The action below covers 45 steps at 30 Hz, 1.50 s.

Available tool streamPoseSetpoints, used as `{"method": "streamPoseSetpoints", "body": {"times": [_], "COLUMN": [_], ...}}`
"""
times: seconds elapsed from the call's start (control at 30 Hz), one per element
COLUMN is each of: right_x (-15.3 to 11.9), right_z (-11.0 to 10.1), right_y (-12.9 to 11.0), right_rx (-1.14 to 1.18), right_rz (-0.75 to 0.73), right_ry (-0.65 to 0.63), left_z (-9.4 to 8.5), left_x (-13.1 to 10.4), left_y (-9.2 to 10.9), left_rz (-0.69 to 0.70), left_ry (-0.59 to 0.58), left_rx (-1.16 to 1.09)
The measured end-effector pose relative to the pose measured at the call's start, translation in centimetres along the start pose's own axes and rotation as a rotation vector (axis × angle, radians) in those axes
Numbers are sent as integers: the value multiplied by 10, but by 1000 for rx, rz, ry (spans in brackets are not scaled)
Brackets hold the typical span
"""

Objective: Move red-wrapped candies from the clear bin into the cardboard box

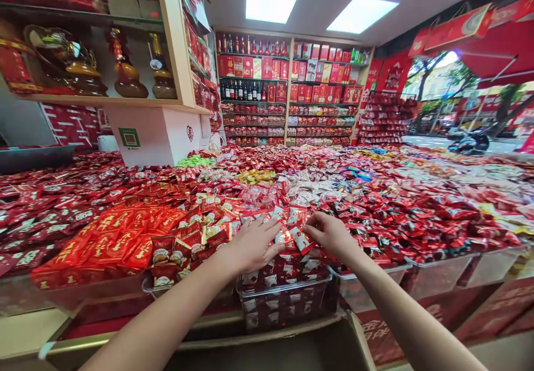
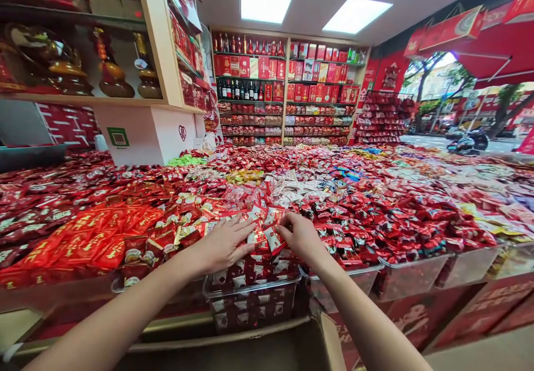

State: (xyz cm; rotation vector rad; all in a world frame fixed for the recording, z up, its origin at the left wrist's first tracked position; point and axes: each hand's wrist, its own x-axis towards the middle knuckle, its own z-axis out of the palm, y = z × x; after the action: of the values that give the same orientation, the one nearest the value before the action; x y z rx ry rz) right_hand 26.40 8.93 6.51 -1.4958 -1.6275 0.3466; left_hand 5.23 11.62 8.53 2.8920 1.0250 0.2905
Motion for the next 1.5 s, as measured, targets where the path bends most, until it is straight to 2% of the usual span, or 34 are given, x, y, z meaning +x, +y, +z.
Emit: {"method": "streamPoseSetpoints", "body": {"times": [0.2, 0.37, 0.6, 0.8, 0.97, 1.13, 1.23, 1.4, 1.5], "right_x": [3, 0, 10, 22, 8, -6, -8, -6, -6], "right_z": [10, 9, 10, 7, -6, -12, -6, 12, 15], "right_y": [-8, -10, -7, -10, -9, -8, -10, -9, -8], "right_rx": [-205, -333, -368, -357, -329, -371, -391, -427, -431], "right_rz": [-57, -98, -105, -120, -141, -162, -154, -159, -168], "right_ry": [19, 9, -58, -104, -130, -216, -170, -75, -40], "left_z": [-2, -8, -11, -11, -9, -19, -23, -15, -15], "left_x": [5, 8, 9, 18, 20, 17, 15, 18, 22], "left_y": [-3, -1, 8, 12, 14, 15, 16, 13, 12], "left_rz": [21, 53, 31, 31, 16, 28, 25, 8, 7], "left_ry": [-23, -23, -48, -18, -46, -91, -116, -117, -116], "left_rx": [0, -12, -1, 8, 12, 6, 11, 5, -24]}}
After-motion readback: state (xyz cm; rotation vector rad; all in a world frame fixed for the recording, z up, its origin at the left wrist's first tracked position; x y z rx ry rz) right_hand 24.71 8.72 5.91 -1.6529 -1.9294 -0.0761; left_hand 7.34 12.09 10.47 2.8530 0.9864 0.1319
